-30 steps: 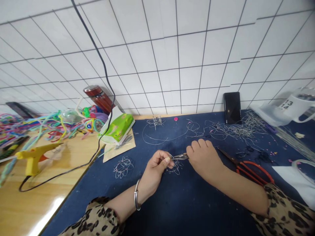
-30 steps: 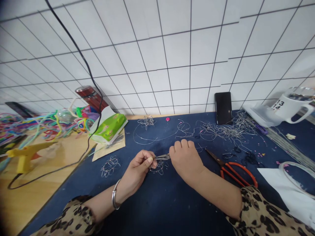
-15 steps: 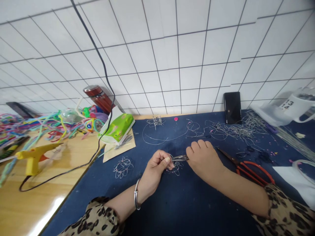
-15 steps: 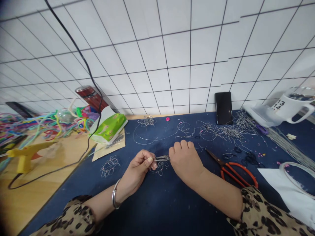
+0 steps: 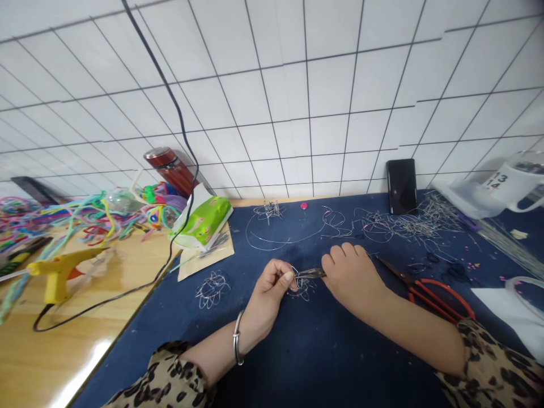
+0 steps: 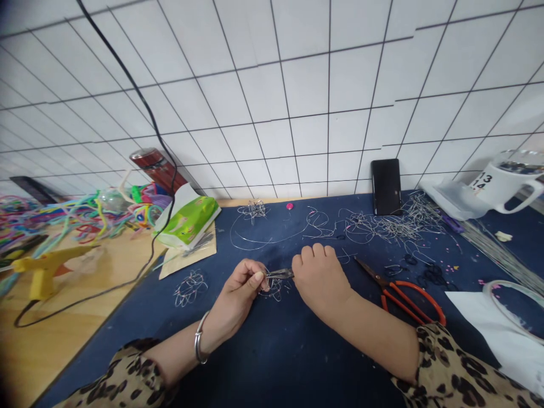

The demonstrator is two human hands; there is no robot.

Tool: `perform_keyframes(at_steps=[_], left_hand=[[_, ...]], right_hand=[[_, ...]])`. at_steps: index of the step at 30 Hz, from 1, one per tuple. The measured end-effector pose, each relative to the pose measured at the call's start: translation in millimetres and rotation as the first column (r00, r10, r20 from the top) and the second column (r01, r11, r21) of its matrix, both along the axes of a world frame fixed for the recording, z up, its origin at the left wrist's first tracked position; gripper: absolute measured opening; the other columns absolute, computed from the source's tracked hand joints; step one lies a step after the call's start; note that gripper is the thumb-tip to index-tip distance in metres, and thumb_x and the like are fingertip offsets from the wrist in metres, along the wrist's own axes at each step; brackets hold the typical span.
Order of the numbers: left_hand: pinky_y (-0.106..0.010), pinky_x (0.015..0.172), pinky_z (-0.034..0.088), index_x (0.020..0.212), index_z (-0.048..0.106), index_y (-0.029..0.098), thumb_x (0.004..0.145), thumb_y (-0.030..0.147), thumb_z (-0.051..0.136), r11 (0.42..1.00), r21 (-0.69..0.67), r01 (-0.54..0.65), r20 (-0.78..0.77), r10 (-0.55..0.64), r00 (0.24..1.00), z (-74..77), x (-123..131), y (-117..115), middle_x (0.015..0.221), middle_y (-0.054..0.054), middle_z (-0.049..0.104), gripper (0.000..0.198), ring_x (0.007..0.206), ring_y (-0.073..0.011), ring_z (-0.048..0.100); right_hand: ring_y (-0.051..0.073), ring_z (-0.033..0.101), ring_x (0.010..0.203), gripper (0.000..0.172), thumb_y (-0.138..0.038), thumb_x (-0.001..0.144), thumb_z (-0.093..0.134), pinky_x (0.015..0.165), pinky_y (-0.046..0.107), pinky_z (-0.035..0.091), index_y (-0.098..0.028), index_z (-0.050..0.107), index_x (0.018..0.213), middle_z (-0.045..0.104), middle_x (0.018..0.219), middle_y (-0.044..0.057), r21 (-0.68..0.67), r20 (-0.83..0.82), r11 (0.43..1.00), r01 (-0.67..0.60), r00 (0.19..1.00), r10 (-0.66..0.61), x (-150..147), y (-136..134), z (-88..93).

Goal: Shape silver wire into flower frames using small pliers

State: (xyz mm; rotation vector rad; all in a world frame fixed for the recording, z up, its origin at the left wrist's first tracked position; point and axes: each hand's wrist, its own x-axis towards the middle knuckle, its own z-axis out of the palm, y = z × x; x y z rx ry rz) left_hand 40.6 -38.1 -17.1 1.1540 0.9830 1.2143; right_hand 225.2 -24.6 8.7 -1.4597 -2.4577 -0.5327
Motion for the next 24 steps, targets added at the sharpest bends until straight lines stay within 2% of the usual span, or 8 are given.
perform_keyframes(at_steps=[10,24], left_hand=[[-0.026,0.068,0.039,0.078,0.052,0.017,0.083,0.031,0.055,0.995,0.039,-0.094,0.005,0.094,0.996,0.7,5,-4,0.074,-0.001,0.054,0.015,0.067,-0.0124,0.049],[-0.026,0.07,0.041,0.081,0.052,0.018,0.084,0.03,0.054,0.982,0.067,-0.174,0.037,0.172,0.984,4.0,8,-8,0.079,0.0,0.054,0.012,0.07,-0.0115,0.052]], right_hand=[[0.019,0.039,0.069,0.009,-0.012,0.076,0.046,0.061,0.032,0.021,-0.018,0.048,0.07,0.049,0.069,0.006,-0.003,-0.013,0.998,0.059,0.998,-0.059,-8,-1,-0.4],[0.019,0.037,0.066,0.013,-0.009,0.076,0.044,0.059,0.032,0.019,-0.017,0.048,0.067,0.048,0.065,0.006,0.108,-0.039,0.99,0.095,0.995,-0.091,-18,-2,-2.5]])
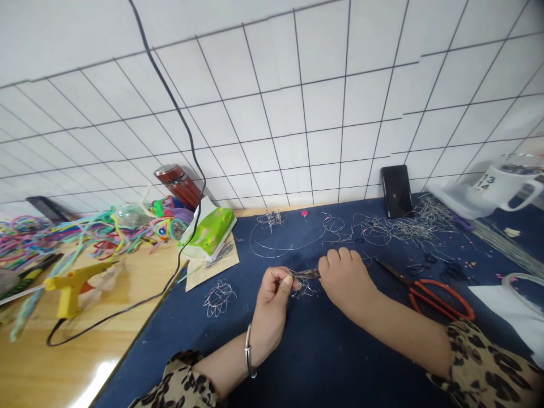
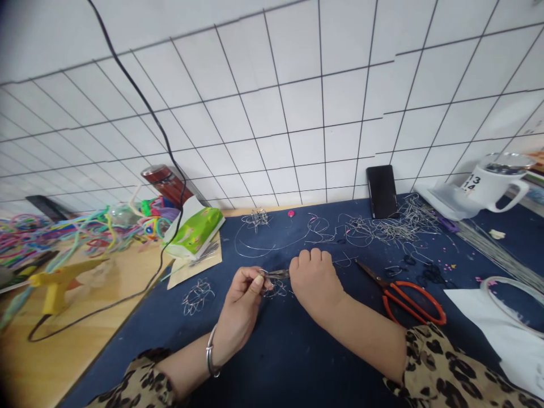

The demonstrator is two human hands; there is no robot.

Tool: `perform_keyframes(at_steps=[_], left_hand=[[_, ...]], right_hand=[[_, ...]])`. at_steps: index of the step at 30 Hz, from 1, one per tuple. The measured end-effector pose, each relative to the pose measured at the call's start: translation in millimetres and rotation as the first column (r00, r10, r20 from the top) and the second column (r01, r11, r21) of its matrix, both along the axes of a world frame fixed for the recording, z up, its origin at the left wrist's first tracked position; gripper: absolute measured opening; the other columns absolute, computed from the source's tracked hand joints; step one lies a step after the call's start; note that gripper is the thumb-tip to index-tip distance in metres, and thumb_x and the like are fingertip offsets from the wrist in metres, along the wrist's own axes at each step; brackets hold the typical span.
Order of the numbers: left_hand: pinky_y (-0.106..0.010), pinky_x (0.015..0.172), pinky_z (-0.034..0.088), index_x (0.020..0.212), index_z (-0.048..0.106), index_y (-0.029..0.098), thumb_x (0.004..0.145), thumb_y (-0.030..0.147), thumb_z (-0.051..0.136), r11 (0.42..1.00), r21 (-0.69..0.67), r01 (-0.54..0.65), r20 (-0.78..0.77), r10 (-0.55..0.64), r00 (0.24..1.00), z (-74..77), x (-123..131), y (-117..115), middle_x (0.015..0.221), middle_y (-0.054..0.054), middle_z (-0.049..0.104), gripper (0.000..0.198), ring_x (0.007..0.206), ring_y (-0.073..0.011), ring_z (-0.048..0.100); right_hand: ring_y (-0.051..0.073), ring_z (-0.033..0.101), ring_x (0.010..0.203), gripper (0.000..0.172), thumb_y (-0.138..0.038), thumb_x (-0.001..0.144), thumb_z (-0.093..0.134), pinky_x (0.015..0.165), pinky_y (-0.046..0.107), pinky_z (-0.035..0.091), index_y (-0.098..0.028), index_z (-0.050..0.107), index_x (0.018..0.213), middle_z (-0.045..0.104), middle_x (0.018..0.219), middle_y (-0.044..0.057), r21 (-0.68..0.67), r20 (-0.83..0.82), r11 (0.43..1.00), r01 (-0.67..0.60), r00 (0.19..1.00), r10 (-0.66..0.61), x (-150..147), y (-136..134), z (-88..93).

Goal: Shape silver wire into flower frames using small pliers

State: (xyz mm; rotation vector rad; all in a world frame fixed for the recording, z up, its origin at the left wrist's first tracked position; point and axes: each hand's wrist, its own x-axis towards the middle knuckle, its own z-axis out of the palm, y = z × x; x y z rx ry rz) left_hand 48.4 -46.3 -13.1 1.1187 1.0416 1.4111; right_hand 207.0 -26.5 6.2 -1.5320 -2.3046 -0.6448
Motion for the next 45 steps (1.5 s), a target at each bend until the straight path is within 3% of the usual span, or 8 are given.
perform_keyframes(at_steps=[10,21,34,45], left_hand=[[-0.026,0.071,0.041,0.08,0.051,0.018,0.083,0.03,0.055,1.0,0.009,-0.002,0.0,0.002,1.0,3.1,-1,-2,0.079,-0.001,0.055,0.013,0.07,-0.0119,0.053],[-0.026,0.071,0.038,0.081,0.049,0.017,0.088,0.02,0.046,0.996,0.028,0.082,0.011,-0.082,0.997,-0.6,-5,1,0.075,0.0,0.051,0.009,0.07,-0.0114,0.049],[-0.026,0.071,0.038,0.081,0.048,0.017,0.089,0.02,0.046,0.993,0.003,0.119,0.05,-0.119,0.992,-0.9,-6,2,0.076,-0.001,0.052,0.009,0.071,-0.0114,0.049],[-0.026,0.072,0.039,0.083,0.049,0.017,0.087,0.019,0.048,0.995,0.023,0.092,0.006,-0.092,0.996,-5.0,-7,4,0.082,0.0,0.051,0.005,0.071,-0.0106,0.05]], right_hand=[[0.019,0.038,0.065,0.014,-0.008,0.077,0.043,0.058,0.032,0.02,-0.017,0.048,0.067,0.048,0.065,0.007,0.015,0.008,1.0,0.01,1.0,-0.01,-1,1,-1.7],[0.019,0.039,0.064,0.017,-0.01,0.081,0.041,0.058,0.032,0.019,-0.019,0.045,0.067,0.047,0.064,0.005,0.003,0.04,1.0,-0.004,0.999,0.004,3,1,-1.5],[0.021,0.041,0.071,0.007,-0.015,0.079,0.046,0.062,0.033,0.022,-0.019,0.048,0.074,0.05,0.071,0.006,-0.146,-0.017,0.989,-0.009,1.0,0.007,9,7,-5.9],[0.02,0.038,0.07,0.009,-0.012,0.078,0.044,0.062,0.033,0.021,-0.018,0.047,0.071,0.048,0.07,0.006,-0.099,-0.012,0.993,-0.057,0.998,0.056,9,2,-0.7]])
